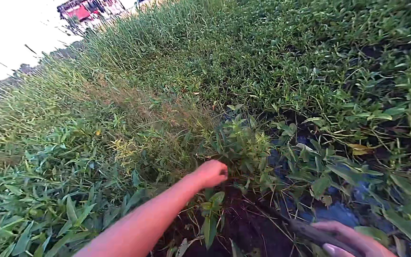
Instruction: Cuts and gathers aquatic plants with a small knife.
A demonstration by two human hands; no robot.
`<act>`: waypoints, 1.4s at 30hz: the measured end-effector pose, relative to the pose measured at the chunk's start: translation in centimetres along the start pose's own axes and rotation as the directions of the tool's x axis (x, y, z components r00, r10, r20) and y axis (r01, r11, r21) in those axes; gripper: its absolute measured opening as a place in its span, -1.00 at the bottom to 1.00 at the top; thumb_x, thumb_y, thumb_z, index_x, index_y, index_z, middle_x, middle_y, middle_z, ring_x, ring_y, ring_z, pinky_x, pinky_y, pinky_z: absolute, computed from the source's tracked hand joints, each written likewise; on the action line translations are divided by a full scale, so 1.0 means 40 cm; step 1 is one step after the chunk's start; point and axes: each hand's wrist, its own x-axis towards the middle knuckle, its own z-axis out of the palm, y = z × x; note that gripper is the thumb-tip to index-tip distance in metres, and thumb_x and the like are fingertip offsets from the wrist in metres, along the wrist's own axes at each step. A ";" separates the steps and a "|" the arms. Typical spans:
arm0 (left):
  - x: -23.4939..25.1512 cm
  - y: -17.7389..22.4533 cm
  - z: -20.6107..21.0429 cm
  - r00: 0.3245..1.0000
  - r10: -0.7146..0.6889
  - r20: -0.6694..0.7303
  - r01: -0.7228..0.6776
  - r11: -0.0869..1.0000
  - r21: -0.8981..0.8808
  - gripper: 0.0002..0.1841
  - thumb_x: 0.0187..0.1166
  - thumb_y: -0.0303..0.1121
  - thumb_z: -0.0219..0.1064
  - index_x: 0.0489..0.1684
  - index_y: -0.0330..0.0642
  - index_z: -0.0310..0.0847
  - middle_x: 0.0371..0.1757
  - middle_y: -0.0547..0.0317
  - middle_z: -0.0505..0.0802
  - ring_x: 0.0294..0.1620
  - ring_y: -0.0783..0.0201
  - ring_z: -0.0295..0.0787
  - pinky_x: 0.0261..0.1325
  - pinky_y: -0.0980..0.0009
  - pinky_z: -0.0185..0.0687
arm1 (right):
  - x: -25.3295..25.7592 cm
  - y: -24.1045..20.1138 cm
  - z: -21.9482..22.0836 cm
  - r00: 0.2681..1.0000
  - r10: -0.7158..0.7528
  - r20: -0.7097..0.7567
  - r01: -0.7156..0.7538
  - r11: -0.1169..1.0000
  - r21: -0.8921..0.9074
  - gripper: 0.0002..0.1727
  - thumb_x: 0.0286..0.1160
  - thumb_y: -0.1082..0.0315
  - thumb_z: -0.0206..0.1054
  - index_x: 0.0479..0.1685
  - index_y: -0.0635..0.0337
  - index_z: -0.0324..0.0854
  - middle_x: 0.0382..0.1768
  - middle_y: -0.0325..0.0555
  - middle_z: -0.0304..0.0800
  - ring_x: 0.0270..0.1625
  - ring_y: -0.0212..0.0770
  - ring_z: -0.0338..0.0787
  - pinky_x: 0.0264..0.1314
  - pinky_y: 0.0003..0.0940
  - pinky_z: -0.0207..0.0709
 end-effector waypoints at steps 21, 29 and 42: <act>-0.164 -0.785 0.155 0.501 -0.692 -0.520 0.753 0.644 -0.132 -0.33 0.42 -0.03 0.51 0.58 -0.06 0.60 0.70 -0.30 0.48 0.76 -0.37 0.27 0.56 -0.49 0.26 | 0.565 -0.124 0.111 0.940 0.271 -0.209 -0.339 0.823 -0.456 -0.50 0.73 -0.01 0.24 0.57 -0.09 0.53 0.09 0.16 0.83 0.11 0.17 0.84 0.24 0.28 0.63; -0.327 -1.004 0.328 0.451 -0.881 -0.142 0.795 0.468 -0.385 -0.35 0.57 -0.05 0.45 0.57 -0.29 0.55 0.48 -0.47 0.66 0.64 -0.38 0.47 0.65 -0.32 0.31 | 0.415 -0.169 0.063 0.944 0.264 -0.197 -0.325 0.839 -0.436 -0.52 0.65 0.04 0.35 0.52 -0.15 0.61 0.03 0.10 0.85 -0.06 0.09 0.85 0.06 0.23 0.65; -0.229 -0.493 -0.293 0.347 -0.189 -0.919 0.169 0.976 -0.137 -0.59 0.79 -0.17 0.15 0.10 -0.45 0.67 -0.01 -0.39 0.81 0.01 -0.21 0.81 0.14 -0.22 0.65 | 0.373 -0.167 0.324 0.962 0.267 0.061 -0.188 0.807 -0.560 -0.45 0.61 -0.01 0.36 0.59 -0.20 0.58 -0.01 0.20 0.91 0.06 0.34 0.88 0.12 0.47 0.62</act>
